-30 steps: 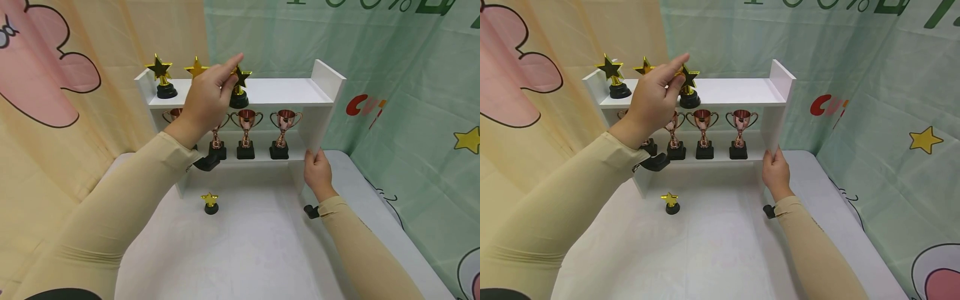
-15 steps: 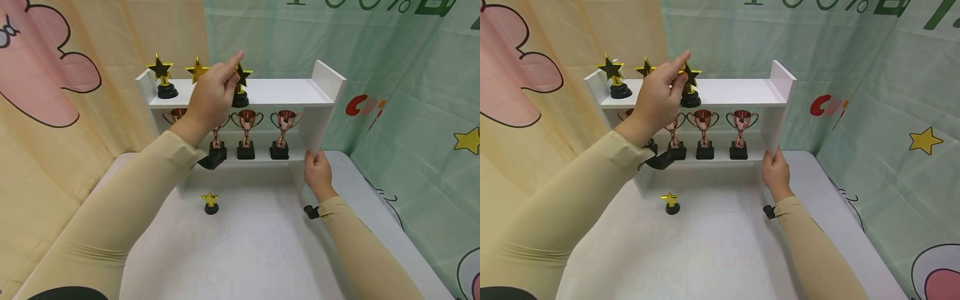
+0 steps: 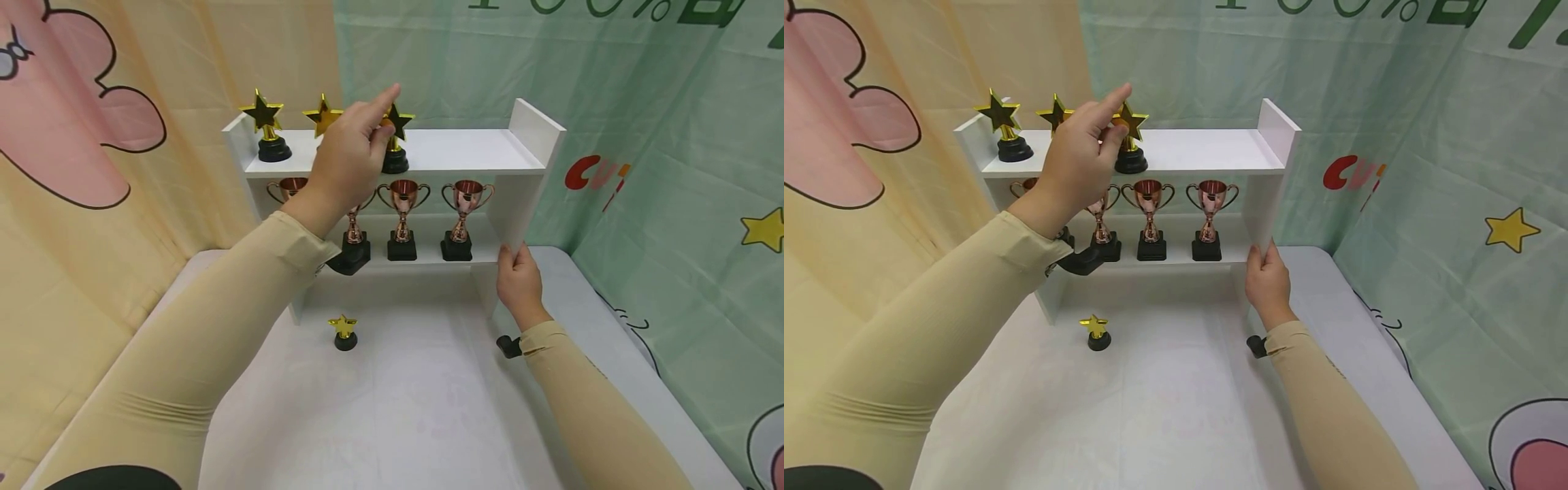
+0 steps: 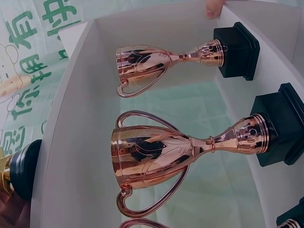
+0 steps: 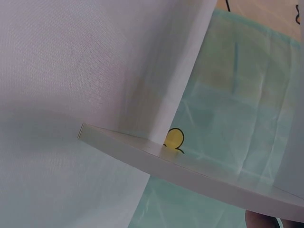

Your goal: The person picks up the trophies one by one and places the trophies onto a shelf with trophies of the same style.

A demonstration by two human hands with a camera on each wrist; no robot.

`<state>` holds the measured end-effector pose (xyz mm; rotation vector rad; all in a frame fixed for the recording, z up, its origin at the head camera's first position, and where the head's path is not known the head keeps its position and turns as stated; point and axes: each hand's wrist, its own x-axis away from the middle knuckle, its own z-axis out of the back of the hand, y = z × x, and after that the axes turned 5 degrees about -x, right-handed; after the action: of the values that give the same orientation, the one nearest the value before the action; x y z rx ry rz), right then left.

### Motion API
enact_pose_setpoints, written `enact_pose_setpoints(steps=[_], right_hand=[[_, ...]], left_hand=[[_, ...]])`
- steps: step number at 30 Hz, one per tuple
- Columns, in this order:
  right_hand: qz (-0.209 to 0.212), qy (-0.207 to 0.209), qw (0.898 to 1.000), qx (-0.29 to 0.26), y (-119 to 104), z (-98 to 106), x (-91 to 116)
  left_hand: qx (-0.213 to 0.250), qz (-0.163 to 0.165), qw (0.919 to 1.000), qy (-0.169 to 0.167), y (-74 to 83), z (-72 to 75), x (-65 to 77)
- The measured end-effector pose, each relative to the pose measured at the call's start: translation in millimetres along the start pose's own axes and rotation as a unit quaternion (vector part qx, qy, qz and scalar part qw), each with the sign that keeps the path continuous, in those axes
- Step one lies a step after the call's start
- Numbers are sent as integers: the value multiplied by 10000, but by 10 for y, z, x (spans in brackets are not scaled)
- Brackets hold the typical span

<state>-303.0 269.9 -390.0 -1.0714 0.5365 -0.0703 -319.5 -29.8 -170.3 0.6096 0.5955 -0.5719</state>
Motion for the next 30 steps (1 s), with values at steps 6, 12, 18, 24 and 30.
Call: enact_pose_setpoints(steps=[6,12,18,24,30], right_hand=[[27,9,10000,-23,4,-2,0],[-17,-14,10000,-31,-3,-4,3],[-13,-48,10000,-40,-2,-4,7],[-14,-3,10000,-16,10,-2,5],[1,-9,10000,-66,10,-6,2]], left_hand=[[-122,143,9998,-79,39,1,-11],[-214,250,9994,-133,57,2,-20],[-276,232,9993,-106,58,-13,-33],[-349,284,9989,-131,67,-16,-38],[-407,371,9983,-184,75,-15,-44]])
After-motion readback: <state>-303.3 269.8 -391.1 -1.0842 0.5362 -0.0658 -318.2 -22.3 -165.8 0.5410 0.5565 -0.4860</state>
